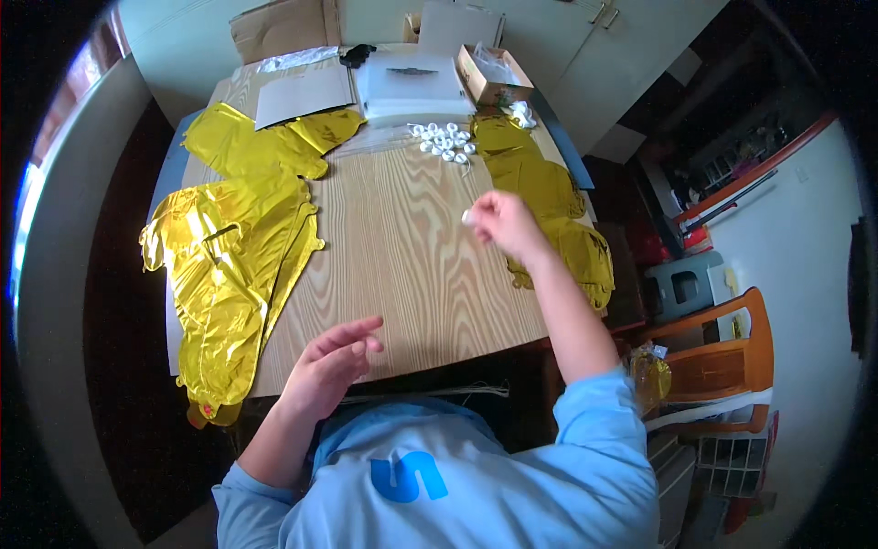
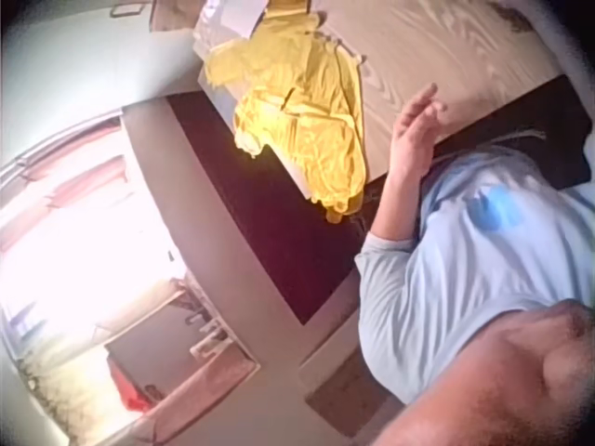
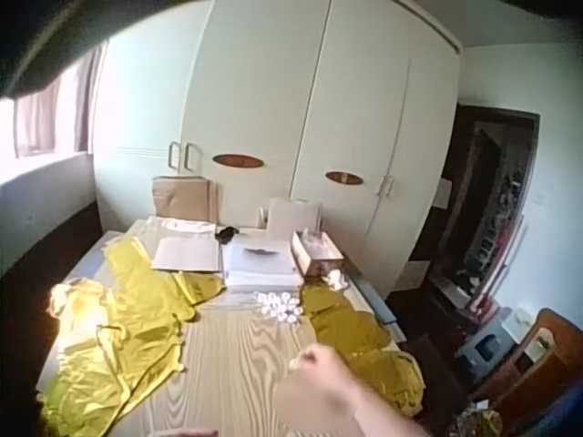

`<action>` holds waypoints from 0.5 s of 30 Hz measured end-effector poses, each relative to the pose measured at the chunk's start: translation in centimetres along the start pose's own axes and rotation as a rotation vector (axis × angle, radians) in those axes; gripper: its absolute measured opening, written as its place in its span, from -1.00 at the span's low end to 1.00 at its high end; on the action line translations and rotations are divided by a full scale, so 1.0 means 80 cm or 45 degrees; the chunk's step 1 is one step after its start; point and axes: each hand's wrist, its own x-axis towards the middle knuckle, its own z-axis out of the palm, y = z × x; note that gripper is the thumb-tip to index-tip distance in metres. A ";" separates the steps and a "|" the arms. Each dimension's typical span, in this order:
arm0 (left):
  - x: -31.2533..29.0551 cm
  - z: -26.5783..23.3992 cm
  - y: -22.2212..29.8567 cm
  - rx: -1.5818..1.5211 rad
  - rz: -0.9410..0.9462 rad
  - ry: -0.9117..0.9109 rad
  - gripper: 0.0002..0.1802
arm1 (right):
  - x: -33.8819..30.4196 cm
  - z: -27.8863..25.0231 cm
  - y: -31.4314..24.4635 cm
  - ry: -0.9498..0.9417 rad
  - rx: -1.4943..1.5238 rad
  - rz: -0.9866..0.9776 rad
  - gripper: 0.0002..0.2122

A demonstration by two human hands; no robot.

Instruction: Manual assembly of small white components with string attached.

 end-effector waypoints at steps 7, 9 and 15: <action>-0.026 -0.017 0.003 0.267 -0.040 0.193 -0.63 | 0.170 -0.014 0.008 0.140 -0.297 0.415 -0.87; -0.031 -0.016 0.012 0.284 -0.028 0.182 -0.63 | 0.191 -0.012 0.012 0.223 -0.246 0.441 -0.87; -0.060 -0.007 0.044 0.572 0.041 0.315 -0.71 | 0.169 -0.040 0.029 0.212 -0.422 0.237 -0.83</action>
